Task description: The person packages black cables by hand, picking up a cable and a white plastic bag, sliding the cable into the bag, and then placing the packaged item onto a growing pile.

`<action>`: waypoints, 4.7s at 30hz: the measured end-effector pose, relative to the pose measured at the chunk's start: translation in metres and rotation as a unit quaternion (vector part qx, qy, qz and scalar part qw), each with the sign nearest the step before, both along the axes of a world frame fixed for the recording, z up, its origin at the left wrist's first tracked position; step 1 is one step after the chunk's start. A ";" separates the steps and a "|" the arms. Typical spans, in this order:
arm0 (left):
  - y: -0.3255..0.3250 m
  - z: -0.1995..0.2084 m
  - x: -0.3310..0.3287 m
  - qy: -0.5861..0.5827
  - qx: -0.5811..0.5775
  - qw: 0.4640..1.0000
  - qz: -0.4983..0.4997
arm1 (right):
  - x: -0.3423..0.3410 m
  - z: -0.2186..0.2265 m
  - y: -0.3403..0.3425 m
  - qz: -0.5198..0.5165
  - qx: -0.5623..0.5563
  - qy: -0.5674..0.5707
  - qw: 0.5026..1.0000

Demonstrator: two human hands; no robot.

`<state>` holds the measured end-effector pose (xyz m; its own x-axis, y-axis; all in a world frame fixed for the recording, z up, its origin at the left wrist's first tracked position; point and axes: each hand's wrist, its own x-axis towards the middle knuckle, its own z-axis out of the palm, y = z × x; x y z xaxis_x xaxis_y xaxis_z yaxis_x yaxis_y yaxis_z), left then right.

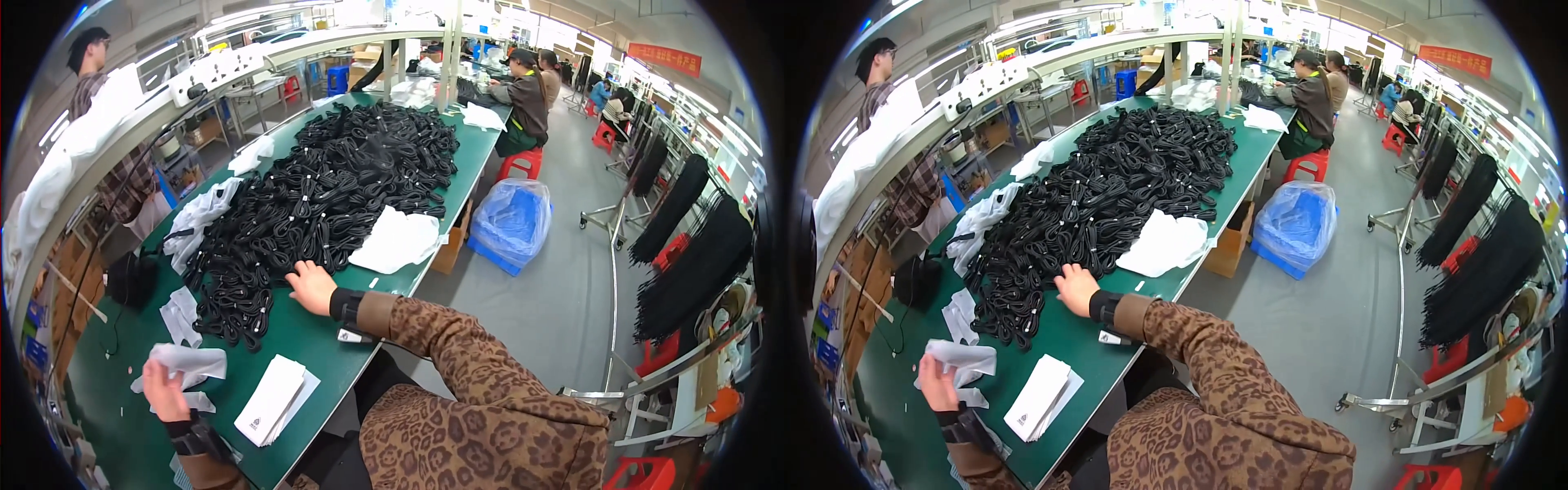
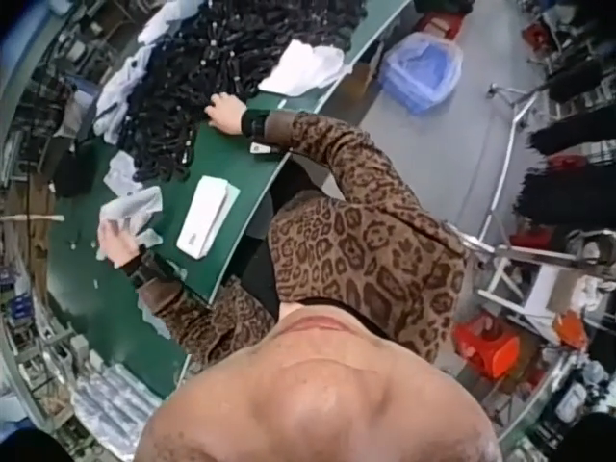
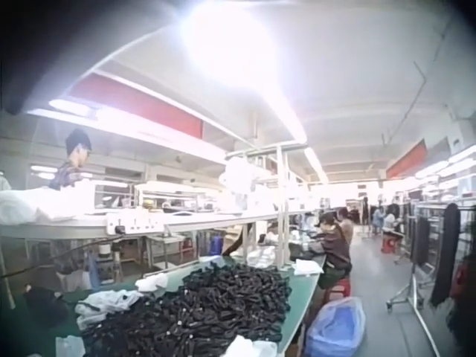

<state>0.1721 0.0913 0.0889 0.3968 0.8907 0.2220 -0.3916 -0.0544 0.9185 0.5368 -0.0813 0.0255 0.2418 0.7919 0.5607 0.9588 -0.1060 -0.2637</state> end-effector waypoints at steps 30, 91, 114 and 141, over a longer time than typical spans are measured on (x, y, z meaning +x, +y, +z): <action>-0.146 -0.068 0.097 0.449 0.340 0.826 0.027 | -0.063 -0.001 -0.066 0.235 0.005 0.188 0.954; -0.129 0.000 0.087 0.192 0.185 0.963 -0.041 | -0.111 0.056 -0.055 0.315 0.090 0.370 0.869; -0.150 -0.065 0.089 0.403 0.401 0.822 -0.021 | -0.003 -0.016 0.018 -0.038 -0.188 0.025 0.981; -0.143 -0.069 0.091 0.344 0.212 0.915 0.013 | -0.071 0.011 -0.069 0.272 -0.051 0.304 0.911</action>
